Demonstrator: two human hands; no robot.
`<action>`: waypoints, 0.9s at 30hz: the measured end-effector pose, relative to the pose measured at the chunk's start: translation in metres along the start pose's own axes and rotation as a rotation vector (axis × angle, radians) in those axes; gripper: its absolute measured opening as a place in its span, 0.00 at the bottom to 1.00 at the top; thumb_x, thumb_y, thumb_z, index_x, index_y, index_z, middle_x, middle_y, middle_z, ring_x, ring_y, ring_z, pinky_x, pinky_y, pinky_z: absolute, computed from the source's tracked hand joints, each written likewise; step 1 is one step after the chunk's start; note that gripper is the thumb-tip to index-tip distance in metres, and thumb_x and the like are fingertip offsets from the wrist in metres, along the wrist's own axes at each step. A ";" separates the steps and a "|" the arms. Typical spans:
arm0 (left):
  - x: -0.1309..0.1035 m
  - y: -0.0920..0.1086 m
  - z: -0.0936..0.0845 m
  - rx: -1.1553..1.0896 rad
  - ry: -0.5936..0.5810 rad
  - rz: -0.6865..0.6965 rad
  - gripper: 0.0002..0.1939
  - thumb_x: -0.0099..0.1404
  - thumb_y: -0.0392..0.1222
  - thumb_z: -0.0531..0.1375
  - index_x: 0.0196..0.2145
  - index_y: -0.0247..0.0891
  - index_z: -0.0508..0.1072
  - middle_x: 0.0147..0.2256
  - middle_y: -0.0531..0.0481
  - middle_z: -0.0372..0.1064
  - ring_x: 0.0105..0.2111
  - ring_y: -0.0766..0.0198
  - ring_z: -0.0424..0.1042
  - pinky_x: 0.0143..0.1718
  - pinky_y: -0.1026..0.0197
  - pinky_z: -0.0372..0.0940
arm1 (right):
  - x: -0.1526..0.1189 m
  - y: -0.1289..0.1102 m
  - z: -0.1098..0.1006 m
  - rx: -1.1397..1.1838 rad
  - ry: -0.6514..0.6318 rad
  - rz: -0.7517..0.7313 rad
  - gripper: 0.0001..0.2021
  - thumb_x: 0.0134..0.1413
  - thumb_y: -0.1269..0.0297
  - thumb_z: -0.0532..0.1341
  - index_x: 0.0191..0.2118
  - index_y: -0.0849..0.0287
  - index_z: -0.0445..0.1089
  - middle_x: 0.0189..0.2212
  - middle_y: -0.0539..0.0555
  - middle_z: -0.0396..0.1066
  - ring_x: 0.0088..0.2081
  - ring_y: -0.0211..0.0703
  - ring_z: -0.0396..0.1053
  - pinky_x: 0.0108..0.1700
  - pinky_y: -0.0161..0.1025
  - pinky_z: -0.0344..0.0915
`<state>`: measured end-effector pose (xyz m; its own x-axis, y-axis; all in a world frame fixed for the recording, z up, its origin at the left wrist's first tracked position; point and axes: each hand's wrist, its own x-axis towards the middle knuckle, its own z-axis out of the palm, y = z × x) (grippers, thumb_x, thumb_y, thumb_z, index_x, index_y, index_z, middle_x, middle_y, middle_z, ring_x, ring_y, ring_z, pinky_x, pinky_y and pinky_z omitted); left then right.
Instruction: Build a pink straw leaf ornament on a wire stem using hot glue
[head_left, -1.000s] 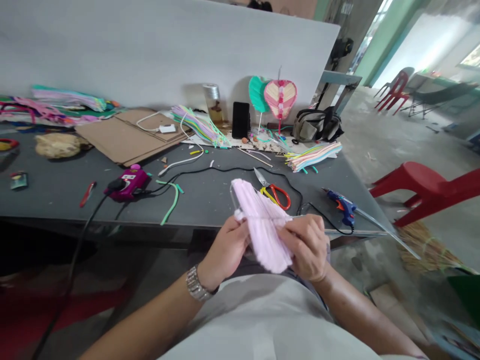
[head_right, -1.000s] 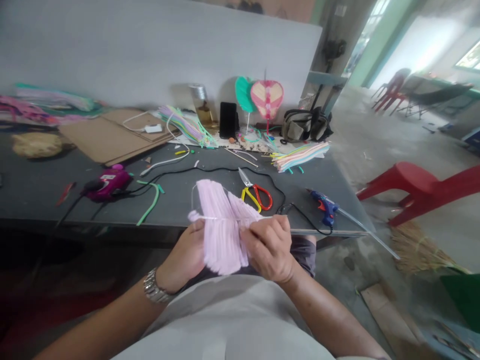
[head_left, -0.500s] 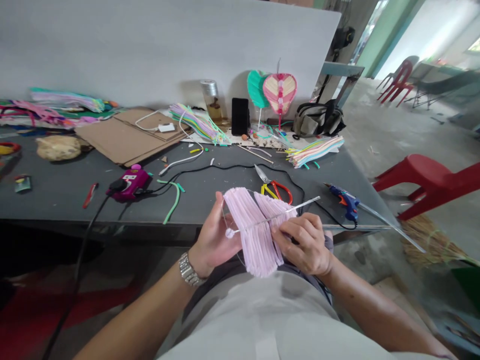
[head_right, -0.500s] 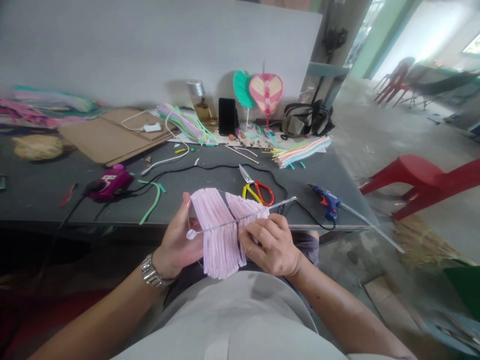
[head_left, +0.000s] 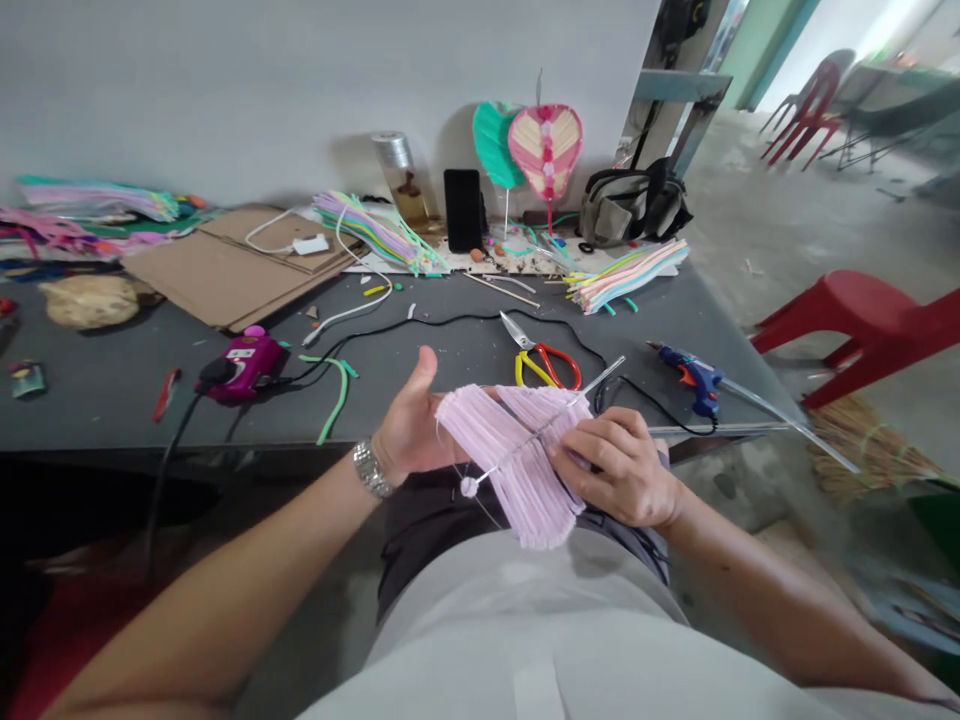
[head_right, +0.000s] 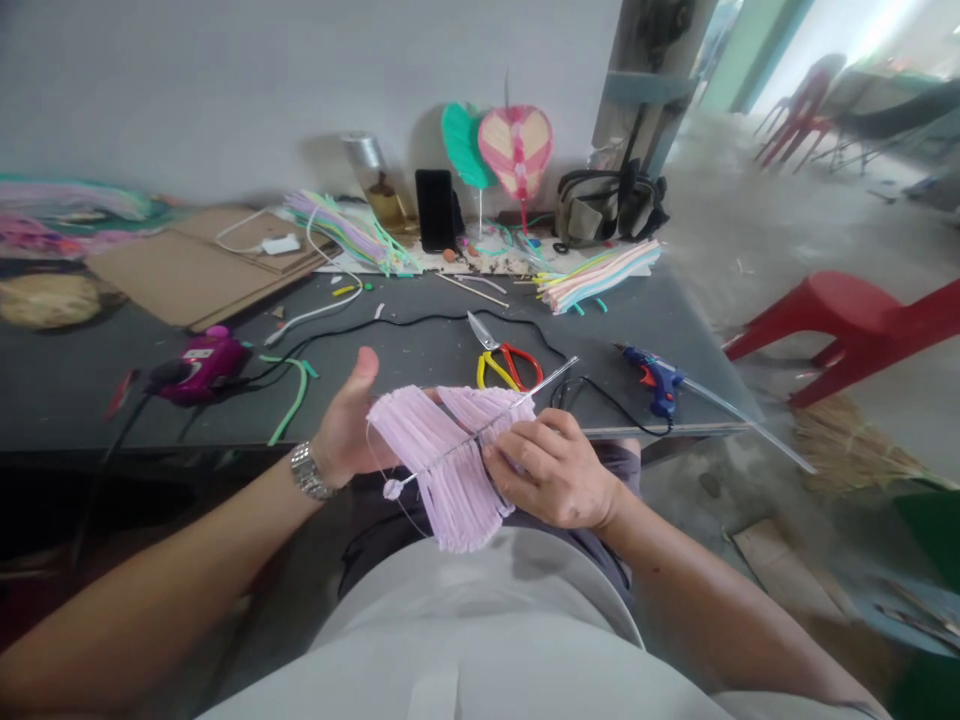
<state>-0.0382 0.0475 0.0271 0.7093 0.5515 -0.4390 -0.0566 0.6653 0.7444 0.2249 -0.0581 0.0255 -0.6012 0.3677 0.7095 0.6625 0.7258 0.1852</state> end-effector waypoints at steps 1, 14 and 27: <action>0.003 0.005 -0.003 0.022 0.003 -0.011 0.53 0.52 0.88 0.48 0.43 0.34 0.80 0.42 0.32 0.80 0.51 0.37 0.77 0.49 0.42 0.69 | 0.001 0.001 0.000 0.004 0.000 -0.013 0.09 0.62 0.74 0.64 0.43 0.53 0.78 0.39 0.52 0.79 0.43 0.41 0.73 0.48 0.45 0.64; 0.046 0.012 0.027 0.387 -0.129 -0.244 0.13 0.47 0.42 0.77 0.30 0.36 0.83 0.30 0.47 0.81 0.28 0.62 0.75 0.36 0.60 0.71 | -0.025 0.017 0.019 0.053 -0.080 -0.027 0.11 0.61 0.73 0.67 0.45 0.49 0.78 0.45 0.50 0.80 0.51 0.42 0.73 0.51 0.45 0.65; 0.035 -0.026 0.033 0.207 0.087 -0.144 0.20 0.49 0.44 0.77 0.38 0.35 0.81 0.37 0.44 0.83 0.37 0.54 0.81 0.44 0.54 0.74 | -0.105 0.068 -0.026 -0.401 -0.047 1.084 0.16 0.66 0.56 0.60 0.51 0.61 0.72 0.46 0.67 0.75 0.49 0.59 0.72 0.52 0.57 0.66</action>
<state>0.0119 0.0327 0.0087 0.6360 0.5060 -0.5826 0.1913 0.6281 0.7543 0.3444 -0.0623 -0.0187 0.3586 0.7120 0.6036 0.9300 -0.2171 -0.2965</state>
